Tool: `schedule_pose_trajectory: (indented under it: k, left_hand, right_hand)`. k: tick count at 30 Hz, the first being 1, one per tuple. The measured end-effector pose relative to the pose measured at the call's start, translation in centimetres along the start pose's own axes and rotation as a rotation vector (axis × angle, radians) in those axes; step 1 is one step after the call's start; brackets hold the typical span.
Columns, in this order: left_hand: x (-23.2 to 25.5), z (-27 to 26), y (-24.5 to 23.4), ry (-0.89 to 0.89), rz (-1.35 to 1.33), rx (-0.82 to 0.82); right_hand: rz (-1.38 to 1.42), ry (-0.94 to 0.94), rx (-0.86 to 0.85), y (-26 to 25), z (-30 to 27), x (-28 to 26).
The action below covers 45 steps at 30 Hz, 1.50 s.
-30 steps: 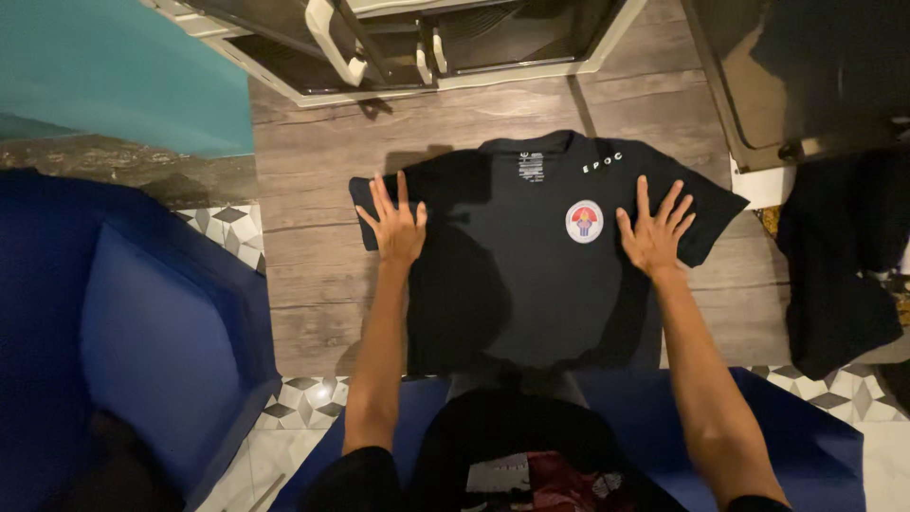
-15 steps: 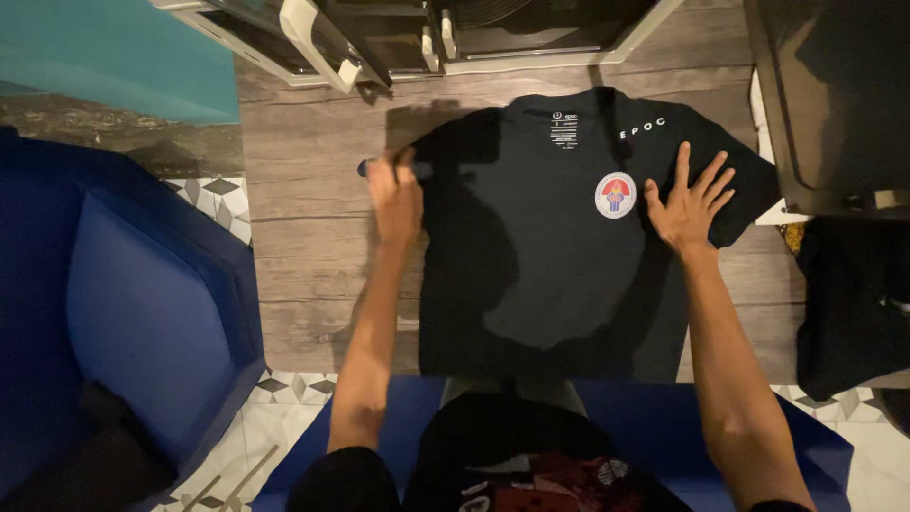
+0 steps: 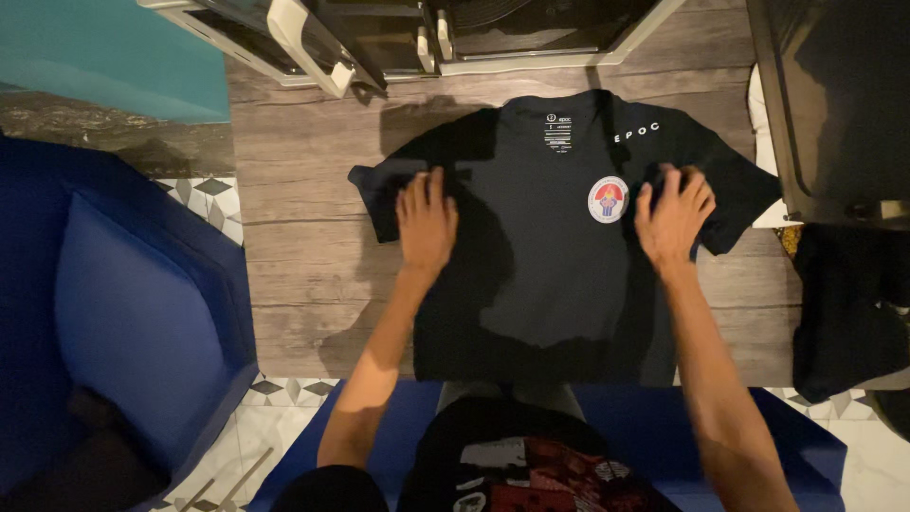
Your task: The person takes a t-shirt from a pile, spreads it out on a table, and folds it before placing it inside a cabinet.
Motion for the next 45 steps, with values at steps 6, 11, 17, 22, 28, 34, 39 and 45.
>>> schedule_pose_trajectory:
  k: [6,11,17,22,28,34,39,45]
  left_hand:
    - [1.3,0.5,1.0,0.093,0.209,0.159]
    - [-0.2,6.3,1.8,0.108,0.195,0.076]
    - [2.0,7.7,-0.7,0.289,0.088,0.246]
    - [4.2,-4.1,-0.1,0.162,-0.089,0.109]
    - [1.1,-15.2,0.9,0.081,-0.022,-0.002]
    - [-1.7,-14.9,0.6,0.180,0.070,-0.017]
    - [-2.2,-16.3,-1.0,0.205,-0.066,0.054]
    - [-5.6,-23.9,-2.8,-0.073,-0.177,0.073]
  right_hand:
    - [0.028,-0.006,-0.015,1.1,0.3,-1.1]
    - [0.014,-0.094,-0.068,2.7,4.2,-0.4]
    - [0.032,-0.223,0.005,1.3,6.1,-2.3]
    - [0.278,-0.235,0.163,-2.3,-5.6,-4.7]
    - [0.087,-0.058,0.011,1.6,-18.7,-1.9]
    - [-0.053,-0.057,-0.044,3.5,-19.5,1.4]
    - [0.129,-0.067,0.074,1.1,-21.1,0.9]
    - [0.440,0.159,0.476,-2.1,-31.4,5.2]
Point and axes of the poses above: each hand's wrist, its own z-axis towards the middle knuckle, its own y-axis out of the palm, x = y × z, the point moved 8 cm from there along z, towards the middle knuckle
